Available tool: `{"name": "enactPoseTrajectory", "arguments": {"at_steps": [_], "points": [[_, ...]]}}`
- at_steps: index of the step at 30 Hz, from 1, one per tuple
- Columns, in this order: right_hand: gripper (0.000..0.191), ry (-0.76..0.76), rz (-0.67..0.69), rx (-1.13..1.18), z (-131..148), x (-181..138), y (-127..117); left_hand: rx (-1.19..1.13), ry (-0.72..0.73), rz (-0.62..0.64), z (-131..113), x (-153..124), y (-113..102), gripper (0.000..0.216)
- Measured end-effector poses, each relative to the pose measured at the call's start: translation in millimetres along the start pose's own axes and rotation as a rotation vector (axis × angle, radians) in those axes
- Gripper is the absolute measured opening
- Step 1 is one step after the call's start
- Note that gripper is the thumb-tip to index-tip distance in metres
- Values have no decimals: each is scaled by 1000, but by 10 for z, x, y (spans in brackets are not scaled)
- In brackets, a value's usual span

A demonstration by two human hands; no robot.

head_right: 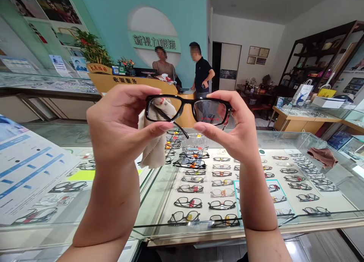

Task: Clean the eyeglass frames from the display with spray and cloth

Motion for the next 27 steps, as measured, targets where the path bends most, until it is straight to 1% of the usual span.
{"name": "enactPoseTrajectory", "arguments": {"at_steps": [7, 11, 14, 17, 19, 24, 27], "points": [[50, -19, -16, 11, 11, -4, 25, -109, -37, 54, 75, 6, 40, 59], [53, -12, -29, -13, 28, -19, 37, -186, -68, 89, 153, 35, 32, 57], [57, -9, -13, -24, 58, -40, 48, -259, -63, 133, 206, 77, 13, 56], [57, -6, 3, -24, 101, -57, 52, -272, -53, 154, 233, 102, 8, 59], [55, 27, 4, -29, 108, -58, 46, -239, -40, 115, 224, 96, 8, 59], [52, 171, 3, -21, 16, -43, 17, -40, 69, -130, 83, 21, -20, 53], [54, 263, 33, -9, -75, -41, 14, 46, 61, -168, 37, -5, -10, 53]]}}
Point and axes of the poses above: each hand's wrist, its own x-axis towards the middle knuckle, its own y-axis out of the palm, z = x × y, the point moved 5 cm from there along x, towards the middle knuckle, and after that the axes turned 14 degrees about z, right-handed, at the moved point
